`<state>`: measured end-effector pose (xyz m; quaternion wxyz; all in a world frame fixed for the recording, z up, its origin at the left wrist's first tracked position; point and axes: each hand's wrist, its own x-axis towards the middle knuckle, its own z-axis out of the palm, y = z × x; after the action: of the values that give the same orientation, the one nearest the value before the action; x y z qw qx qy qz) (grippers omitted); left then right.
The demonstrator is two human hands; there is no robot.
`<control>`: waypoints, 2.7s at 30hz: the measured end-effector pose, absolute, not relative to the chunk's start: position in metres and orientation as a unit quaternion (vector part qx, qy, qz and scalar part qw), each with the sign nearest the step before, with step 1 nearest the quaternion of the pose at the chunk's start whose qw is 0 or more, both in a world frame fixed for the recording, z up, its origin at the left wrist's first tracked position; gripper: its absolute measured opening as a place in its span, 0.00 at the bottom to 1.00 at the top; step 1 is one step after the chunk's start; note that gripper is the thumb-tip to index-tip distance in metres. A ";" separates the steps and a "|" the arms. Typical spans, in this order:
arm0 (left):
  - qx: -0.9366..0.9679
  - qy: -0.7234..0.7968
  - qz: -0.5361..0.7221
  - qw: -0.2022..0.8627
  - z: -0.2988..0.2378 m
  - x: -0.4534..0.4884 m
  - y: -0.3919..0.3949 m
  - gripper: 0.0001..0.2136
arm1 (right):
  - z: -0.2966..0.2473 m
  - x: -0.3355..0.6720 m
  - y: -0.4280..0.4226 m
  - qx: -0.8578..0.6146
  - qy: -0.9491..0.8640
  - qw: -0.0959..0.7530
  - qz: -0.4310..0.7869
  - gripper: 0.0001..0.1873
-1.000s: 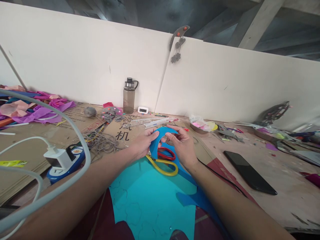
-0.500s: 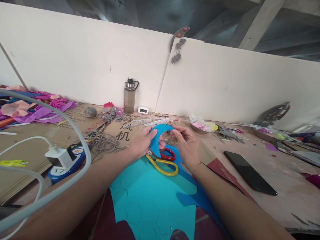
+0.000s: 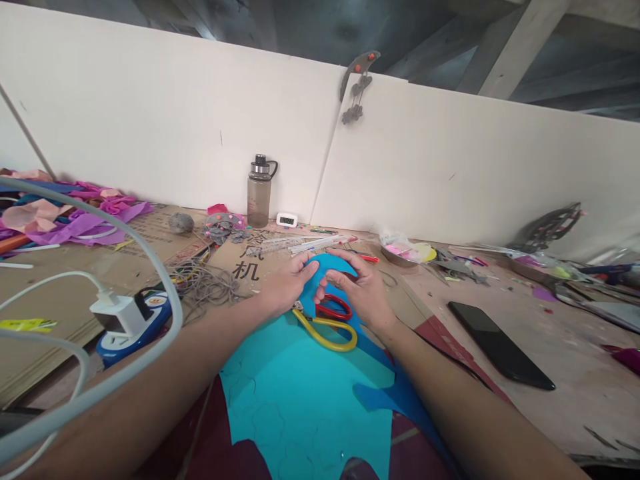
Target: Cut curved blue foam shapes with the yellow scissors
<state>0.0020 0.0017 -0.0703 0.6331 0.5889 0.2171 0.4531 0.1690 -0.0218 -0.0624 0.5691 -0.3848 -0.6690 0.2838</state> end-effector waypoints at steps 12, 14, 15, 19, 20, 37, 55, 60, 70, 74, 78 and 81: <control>0.412 0.186 0.332 0.828 -0.056 -0.006 0.011 0.27 | -0.055 0.166 -0.028 -0.385 -0.592 0.592 0.390 0.25; 0.410 0.183 0.329 0.831 -0.056 -0.007 0.011 0.26 | -0.057 0.168 -0.024 -0.399 -0.593 0.593 0.370 0.25; 0.408 0.183 0.328 0.832 -0.056 -0.007 0.011 0.26 | -0.058 0.169 -0.023 -0.402 -0.593 0.593 0.368 0.26; 0.389 0.184 0.324 0.843 -0.054 -0.007 0.009 0.28 | -0.057 0.167 -0.024 -0.383 -0.580 0.597 0.401 0.29; 0.382 0.183 0.322 0.847 -0.054 -0.007 0.009 0.28 | -0.056 0.167 -0.025 -0.373 -0.575 0.598 0.415 0.29; 0.485 0.068 0.297 0.820 -0.055 -0.019 0.002 0.24 | -0.052 0.170 -0.027 -0.286 -0.558 0.548 0.554 0.25; 0.426 0.154 0.500 0.738 -0.049 -0.010 0.008 0.13 | -0.058 0.170 -0.016 -0.365 -0.506 0.614 0.483 0.20; 0.410 0.139 0.486 0.759 -0.045 -0.015 0.008 0.10 | -0.058 0.169 -0.018 -0.359 -0.514 0.600 0.497 0.20; 0.523 0.197 0.526 0.641 -0.040 -0.032 0.028 0.16 | -0.070 0.175 -0.010 -0.484 -0.655 0.511 0.274 0.11; 0.657 0.422 0.510 0.361 -0.048 -0.057 0.053 0.12 | -0.081 0.179 -0.003 -0.559 -0.719 0.366 0.191 0.13; 0.761 0.588 0.266 0.074 -0.052 -0.078 0.060 0.13 | -0.087 0.179 0.001 -0.610 -0.728 0.264 0.165 0.16; 0.787 0.604 0.125 -0.014 -0.051 -0.085 0.060 0.15 | -0.088 0.179 0.002 -0.630 -0.718 0.252 0.156 0.19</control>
<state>-0.0853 0.0599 -0.0512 -0.0135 0.7873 0.6037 0.1246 0.1791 0.0018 -0.0882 0.2524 -0.6299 -0.7178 0.1555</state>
